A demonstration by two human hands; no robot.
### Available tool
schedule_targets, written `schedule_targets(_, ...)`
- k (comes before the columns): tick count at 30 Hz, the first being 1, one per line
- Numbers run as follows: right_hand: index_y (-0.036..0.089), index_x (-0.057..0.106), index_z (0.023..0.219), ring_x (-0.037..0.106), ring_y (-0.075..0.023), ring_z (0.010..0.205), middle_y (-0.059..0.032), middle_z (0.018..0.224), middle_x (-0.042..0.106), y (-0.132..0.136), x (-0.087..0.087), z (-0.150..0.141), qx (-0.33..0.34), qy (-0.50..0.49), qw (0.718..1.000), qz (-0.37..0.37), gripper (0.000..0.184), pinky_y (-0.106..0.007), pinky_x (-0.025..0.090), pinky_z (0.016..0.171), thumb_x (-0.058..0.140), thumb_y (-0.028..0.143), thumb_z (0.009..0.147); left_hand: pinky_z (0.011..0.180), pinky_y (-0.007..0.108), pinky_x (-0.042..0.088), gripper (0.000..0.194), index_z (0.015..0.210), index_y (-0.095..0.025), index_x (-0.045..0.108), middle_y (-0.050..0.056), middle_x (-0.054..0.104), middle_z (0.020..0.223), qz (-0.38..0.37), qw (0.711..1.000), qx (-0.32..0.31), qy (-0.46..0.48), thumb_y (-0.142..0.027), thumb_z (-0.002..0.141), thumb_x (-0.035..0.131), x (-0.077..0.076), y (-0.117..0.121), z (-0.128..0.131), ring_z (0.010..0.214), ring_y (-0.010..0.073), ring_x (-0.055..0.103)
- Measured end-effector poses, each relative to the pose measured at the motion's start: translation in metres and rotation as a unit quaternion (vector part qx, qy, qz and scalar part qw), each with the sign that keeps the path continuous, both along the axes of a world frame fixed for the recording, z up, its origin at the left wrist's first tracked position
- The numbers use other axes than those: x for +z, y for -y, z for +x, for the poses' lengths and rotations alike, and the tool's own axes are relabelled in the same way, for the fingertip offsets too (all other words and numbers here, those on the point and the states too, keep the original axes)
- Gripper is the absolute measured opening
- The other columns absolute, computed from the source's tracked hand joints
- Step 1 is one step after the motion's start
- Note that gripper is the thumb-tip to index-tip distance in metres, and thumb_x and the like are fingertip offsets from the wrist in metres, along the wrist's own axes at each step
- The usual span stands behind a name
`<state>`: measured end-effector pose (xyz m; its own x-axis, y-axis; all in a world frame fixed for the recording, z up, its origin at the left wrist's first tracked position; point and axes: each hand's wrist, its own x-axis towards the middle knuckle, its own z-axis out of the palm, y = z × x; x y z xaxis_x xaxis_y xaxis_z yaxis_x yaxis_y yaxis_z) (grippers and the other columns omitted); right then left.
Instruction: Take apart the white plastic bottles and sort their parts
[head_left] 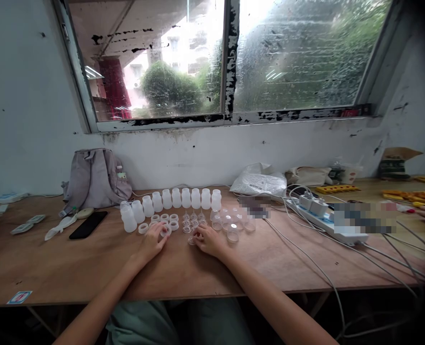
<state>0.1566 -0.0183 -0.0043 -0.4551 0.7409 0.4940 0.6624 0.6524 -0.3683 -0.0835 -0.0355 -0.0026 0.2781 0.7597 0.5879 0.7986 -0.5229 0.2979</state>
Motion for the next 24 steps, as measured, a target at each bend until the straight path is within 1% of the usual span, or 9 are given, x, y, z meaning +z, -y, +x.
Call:
schedule_targets(2, 0.019, 0.057, 0.079, 0.052, -0.0151, 0.077, -0.0018, 0.077, 0.057, -0.001, -0.003, -0.002, 0.029, 0.003, 1.0, -0.001, 0.016, -0.024, 0.037, 0.07, 0.051, 0.01, 0.068, 0.086, 0.036, 0.039, 0.013, 0.088, -0.021, 0.051, 0.007, 0.058, 0.099, -0.015, 0.999, -0.032, 0.02, -0.028, 0.078, 0.046, 0.007, 0.005, 0.014, 0.1, 0.0215, 0.05)
schedule_targets(3, 0.019, 0.057, 0.08, 0.052, -0.015, 0.077, -0.0018, 0.077, 0.058, -0.002, -0.004, -0.002, 0.029, -0.001, 1.0, -0.001, 0.019, -0.024, 0.037, 0.071, 0.05, 0.007, 0.067, 0.084, 0.034, 0.04, 0.016, 0.092, -0.021, 0.049, 0.006, 0.058, 0.099, -0.02, 0.998, -0.046, 0.03, -0.028, 0.077, 0.047, 0.01, 0.007, 0.022, 0.098, 0.0206, 0.052)
schedule_targets(5, 0.019, 0.057, 0.08, 0.051, -0.0142, 0.076, -0.0018, 0.078, 0.057, -0.006, -0.006, -0.001, 0.002, -0.023, 1.0, 0.003, 0.024, -0.024, 0.037, 0.071, 0.046, 0.002, 0.065, 0.083, 0.033, 0.041, 0.025, 0.098, -0.021, 0.046, 0.006, 0.057, 0.1, -0.029, 0.996, -0.074, 0.046, -0.03, 0.076, 0.051, 0.016, 0.01, 0.038, 0.095, 0.0199, 0.053)
schedule_targets(7, 0.018, 0.057, 0.08, 0.051, -0.0137, 0.074, -0.0022, 0.078, 0.057, -0.01, -0.007, 0.001, -0.038, -0.047, 0.998, 0.008, 0.026, -0.023, 0.037, 0.07, 0.043, 0.0, 0.066, 0.084, 0.033, 0.04, 0.032, 0.103, -0.022, 0.045, 0.006, 0.056, 0.103, -0.035, 0.994, -0.094, 0.051, -0.031, 0.074, 0.054, 0.017, 0.009, 0.052, 0.095, 0.02, 0.053)
schedule_targets(9, 0.017, 0.056, 0.081, 0.051, -0.0144, 0.075, -0.0036, 0.079, 0.057, -0.012, -0.008, 0.004, -0.074, -0.063, 0.995, 0.011, 0.026, -0.024, 0.037, 0.07, 0.04, 0.001, 0.068, 0.084, 0.033, 0.04, 0.037, 0.106, -0.023, 0.044, 0.006, 0.056, 0.104, -0.041, 0.993, -0.104, 0.044, -0.031, 0.072, 0.056, 0.015, 0.005, 0.064, 0.096, 0.0204, 0.053)
schedule_targets(11, 0.016, 0.056, 0.082, 0.051, -0.0154, 0.077, -0.005, 0.08, 0.058, -0.014, -0.008, 0.006, -0.092, -0.068, 0.993, 0.013, 0.024, -0.025, 0.037, 0.071, 0.039, 0.002, 0.071, 0.083, 0.033, 0.04, 0.04, 0.108, -0.022, 0.043, 0.006, 0.057, 0.104, -0.053, 0.993, -0.102, 0.035, -0.031, 0.071, 0.057, 0.01, 0.0, 0.07, 0.096, 0.0208, 0.053)
schedule_targets(14, 0.016, 0.056, 0.08, 0.051, -0.0157, 0.077, -0.0053, 0.081, 0.058, -0.015, -0.01, 0.006, -0.103, -0.07, 0.992, 0.014, 0.022, -0.025, 0.037, 0.071, 0.039, 0.003, 0.072, 0.083, 0.034, 0.04, 0.043, 0.111, -0.022, 0.043, 0.007, 0.059, 0.101, -0.078, 0.993, -0.087, 0.02, -0.033, 0.071, 0.057, 0.002, -0.005, 0.074, 0.094, 0.0214, 0.054)
schedule_targets(17, 0.016, 0.056, 0.078, 0.052, -0.0155, 0.077, -0.005, 0.08, 0.059, -0.016, -0.013, 0.004, -0.105, -0.07, 0.992, 0.012, 0.021, -0.024, 0.037, 0.07, 0.04, 0.004, 0.073, 0.083, 0.034, 0.039, 0.044, 0.112, -0.022, 0.043, 0.006, 0.06, 0.098, -0.087, 0.993, -0.079, 0.007, -0.035, 0.072, 0.056, -0.003, -0.005, 0.072, 0.093, 0.0211, 0.054)
schedule_targets(24, 0.017, 0.055, 0.077, 0.052, -0.0154, 0.077, -0.005, 0.08, 0.059, -0.017, -0.015, 0.005, -0.108, -0.075, 0.991, 0.01, 0.02, -0.024, 0.037, 0.07, 0.039, 0.004, 0.073, 0.083, 0.034, 0.04, 0.042, 0.111, -0.021, 0.047, 0.006, 0.059, 0.096, -0.077, 0.994, -0.079, -0.011, -0.038, 0.073, 0.054, -0.006, -0.003, 0.069, 0.091, 0.0207, 0.054)
